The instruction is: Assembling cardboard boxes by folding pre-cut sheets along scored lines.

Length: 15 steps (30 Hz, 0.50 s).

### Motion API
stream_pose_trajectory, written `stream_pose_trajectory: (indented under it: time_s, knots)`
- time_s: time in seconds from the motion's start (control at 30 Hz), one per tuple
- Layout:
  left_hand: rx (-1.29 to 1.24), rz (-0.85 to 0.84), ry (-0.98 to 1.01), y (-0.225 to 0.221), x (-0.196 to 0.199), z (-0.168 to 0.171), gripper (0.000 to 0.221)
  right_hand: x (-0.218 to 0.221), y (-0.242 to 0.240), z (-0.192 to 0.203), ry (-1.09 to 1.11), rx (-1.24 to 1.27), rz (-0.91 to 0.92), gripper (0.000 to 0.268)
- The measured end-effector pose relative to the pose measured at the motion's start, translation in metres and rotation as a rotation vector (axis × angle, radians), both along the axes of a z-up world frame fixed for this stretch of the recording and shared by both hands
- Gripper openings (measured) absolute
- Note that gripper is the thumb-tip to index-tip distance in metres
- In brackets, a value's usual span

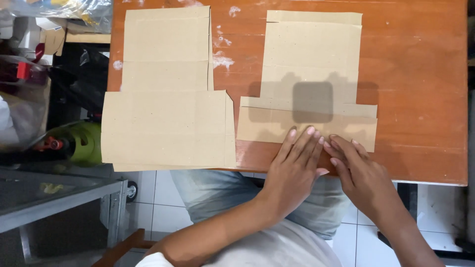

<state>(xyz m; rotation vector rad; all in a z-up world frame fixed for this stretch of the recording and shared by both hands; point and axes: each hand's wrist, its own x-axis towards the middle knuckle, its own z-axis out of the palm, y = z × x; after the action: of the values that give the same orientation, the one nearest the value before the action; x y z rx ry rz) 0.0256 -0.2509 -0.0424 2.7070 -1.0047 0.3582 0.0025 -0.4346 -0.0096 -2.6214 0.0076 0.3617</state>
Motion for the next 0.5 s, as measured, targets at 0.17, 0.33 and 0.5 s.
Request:
stream_pose_trajectory:
  time_s: [0.17,0.33,0.5]
  knots:
    - [-0.098,-0.029,-0.012,0.034,0.016,0.001,0.050,0.001,0.008,0.003,0.037,-0.117,-0.036,0.047]
    - [-0.066,-0.062,-0.043,0.063,0.026,0.012,0.048,0.002,0.010,0.011,0.047,-0.126,-0.033,0.044]
    - [-0.034,-0.044,-0.017,0.079,0.028,0.016,0.039,0.002,0.010,0.010,0.081,-0.140,-0.052,0.045]
